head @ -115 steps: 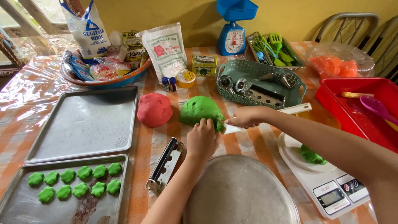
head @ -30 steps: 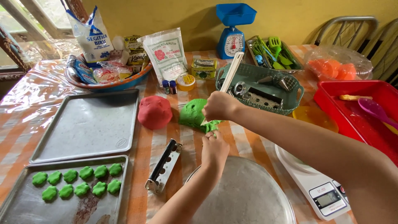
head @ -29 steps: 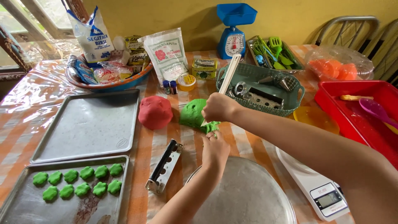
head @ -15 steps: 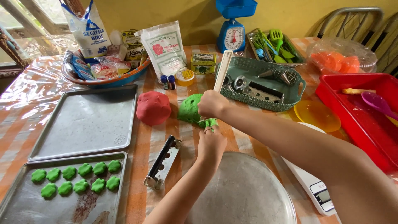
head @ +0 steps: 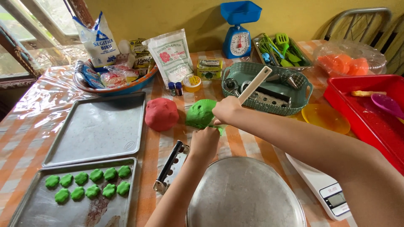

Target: Portioning green dough, rolling it into balls, and using a metal mold to shape them before placing on a tray.

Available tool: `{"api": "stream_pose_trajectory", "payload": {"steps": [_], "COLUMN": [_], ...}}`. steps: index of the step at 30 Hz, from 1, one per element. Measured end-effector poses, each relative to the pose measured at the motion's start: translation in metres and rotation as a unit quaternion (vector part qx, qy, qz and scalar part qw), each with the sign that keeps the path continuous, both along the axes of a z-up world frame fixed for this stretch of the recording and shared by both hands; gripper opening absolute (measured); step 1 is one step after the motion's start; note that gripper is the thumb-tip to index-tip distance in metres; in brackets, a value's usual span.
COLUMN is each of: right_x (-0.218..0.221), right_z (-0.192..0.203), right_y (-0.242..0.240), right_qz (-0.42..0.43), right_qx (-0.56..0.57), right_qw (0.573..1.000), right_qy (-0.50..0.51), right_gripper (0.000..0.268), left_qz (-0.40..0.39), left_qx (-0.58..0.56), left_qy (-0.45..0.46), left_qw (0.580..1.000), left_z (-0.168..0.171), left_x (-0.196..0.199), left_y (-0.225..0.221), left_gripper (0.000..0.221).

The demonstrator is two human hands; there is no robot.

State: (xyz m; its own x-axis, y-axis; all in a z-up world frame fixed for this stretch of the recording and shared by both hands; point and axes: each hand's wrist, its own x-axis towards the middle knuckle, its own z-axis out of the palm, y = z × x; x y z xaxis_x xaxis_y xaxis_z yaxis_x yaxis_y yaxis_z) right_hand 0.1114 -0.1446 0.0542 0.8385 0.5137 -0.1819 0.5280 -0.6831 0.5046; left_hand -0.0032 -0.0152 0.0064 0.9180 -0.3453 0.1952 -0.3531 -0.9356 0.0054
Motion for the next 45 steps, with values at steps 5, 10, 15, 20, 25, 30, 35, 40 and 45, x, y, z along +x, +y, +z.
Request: {"api": "stream_pose_trajectory", "payload": {"steps": [5, 10, 15, 20, 25, 30, 35, 40, 45], "right_x": [0.01, -0.031, -0.035, -0.031, -0.004, 0.017, 0.023, 0.031, -0.011], "right_z": [-0.017, 0.028, 0.036, 0.011, -0.027, -0.061, -0.072, -0.082, -0.01], "right_y": [-0.023, -0.047, -0.024, 0.021, 0.05, 0.065, 0.042, 0.015, -0.025], "right_qz": [-0.006, 0.032, 0.158, 0.188, 0.223, 0.132, 0.116, 0.08, 0.128], "right_qx": [-0.078, -0.089, -0.053, -0.028, -0.022, 0.146, 0.101, 0.116, 0.007], "right_qw": [0.997, 0.995, 0.972, 0.973, 0.965, 0.979, 0.985, 0.988, 0.991], "right_qy": [0.005, -0.004, -0.167, -0.128, -0.133, -0.049, -0.08, -0.066, -0.041], "right_gripper": [0.051, 0.049, 0.033, 0.011, 0.018, 0.022, 0.026, 0.028, 0.035], "left_qz": [0.04, 0.078, 0.095, 0.098, 0.106, 0.1, 0.103, 0.108, 0.135], "left_qx": [-0.017, -0.024, -0.003, 0.029, 0.044, 0.047, 0.057, 0.065, 0.033], "left_qy": [0.066, 0.098, 0.11, 0.115, 0.113, 0.105, 0.092, 0.082, 0.08], "left_qw": [0.997, 0.992, 0.989, 0.988, 0.987, 0.988, 0.989, 0.989, 0.987], "left_z": [0.012, 0.028, 0.027, 0.031, 0.03, 0.023, 0.017, 0.009, 0.047], "left_x": [0.002, -0.001, -0.003, -0.006, -0.008, -0.01, -0.007, -0.004, -0.029], "left_y": [0.009, 0.022, 0.024, 0.022, 0.024, 0.028, 0.027, 0.03, 0.008], "left_gripper": [0.022, 0.025, 0.027, 0.031, 0.03, 0.032, 0.03, 0.024, 0.077]}}
